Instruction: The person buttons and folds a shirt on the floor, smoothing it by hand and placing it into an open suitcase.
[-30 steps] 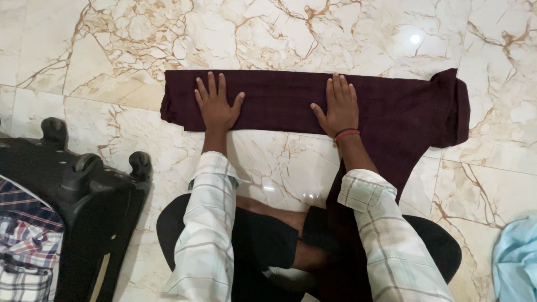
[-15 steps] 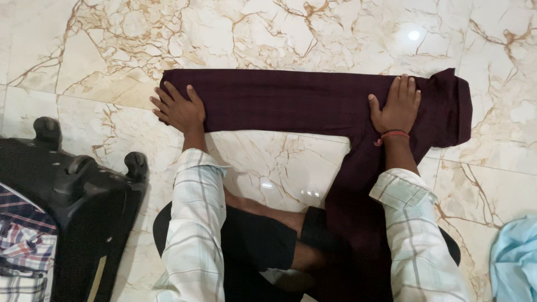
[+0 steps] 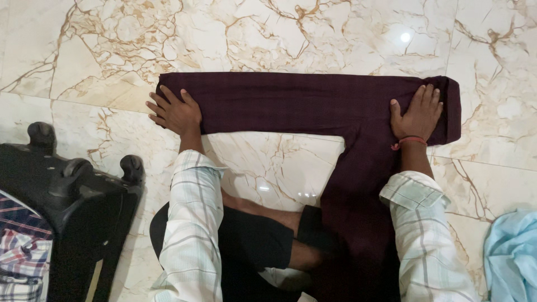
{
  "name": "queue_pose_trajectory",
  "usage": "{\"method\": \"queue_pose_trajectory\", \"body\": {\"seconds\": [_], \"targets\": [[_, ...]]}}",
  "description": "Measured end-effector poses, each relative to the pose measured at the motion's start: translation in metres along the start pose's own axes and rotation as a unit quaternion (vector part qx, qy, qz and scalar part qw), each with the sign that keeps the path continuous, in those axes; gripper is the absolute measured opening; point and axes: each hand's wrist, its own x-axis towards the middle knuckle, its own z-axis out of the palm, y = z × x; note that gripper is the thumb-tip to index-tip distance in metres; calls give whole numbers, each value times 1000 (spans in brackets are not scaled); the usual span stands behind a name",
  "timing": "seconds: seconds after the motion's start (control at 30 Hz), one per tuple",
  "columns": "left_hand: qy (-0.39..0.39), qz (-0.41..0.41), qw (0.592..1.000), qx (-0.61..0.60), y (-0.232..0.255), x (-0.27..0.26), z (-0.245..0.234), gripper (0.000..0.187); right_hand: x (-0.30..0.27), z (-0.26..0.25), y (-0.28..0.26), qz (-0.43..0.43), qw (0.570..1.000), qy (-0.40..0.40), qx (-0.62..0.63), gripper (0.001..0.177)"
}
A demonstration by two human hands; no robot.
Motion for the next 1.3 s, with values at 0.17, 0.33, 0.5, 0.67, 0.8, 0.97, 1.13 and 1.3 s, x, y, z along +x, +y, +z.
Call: {"method": "queue_pose_trajectory", "body": {"seconds": [0.17, 0.33, 0.5, 0.67, 0.8, 0.97, 1.13, 1.3], "targets": [[-19, -19, 1000, 0, 1, 1, 2, 72, -1, -1, 0, 19, 1000, -1, -4, 89], [18, 29, 999, 8, 11, -6, -2, 80, -1, -3, 11, 8, 999, -27, 38, 90], [26, 192, 981, 6, 53, -23, -5, 76, -7, 0, 11, 2, 999, -3, 42, 84], [-35, 428, 902, -47, 92, -74, 13, 69, -11, -1, -3, -28, 998, 56, 23, 67], [-53, 440, 895, -36, 93, -91, 19, 64, -5, -5, -43, -102, 993, 46, 25, 68], [-79, 409, 909, -36, 90, -87, 20, 72, -9, 1, -84, -154, 986, 17, 56, 69], [-75, 401, 913, -14, 86, -98, 16, 83, -16, 8, -90, -174, 982, -42, 62, 74], [-92, 380, 920, 11, 81, -108, 1, 105, -25, 11, -87, -190, 980, -42, 46, 76]]}}
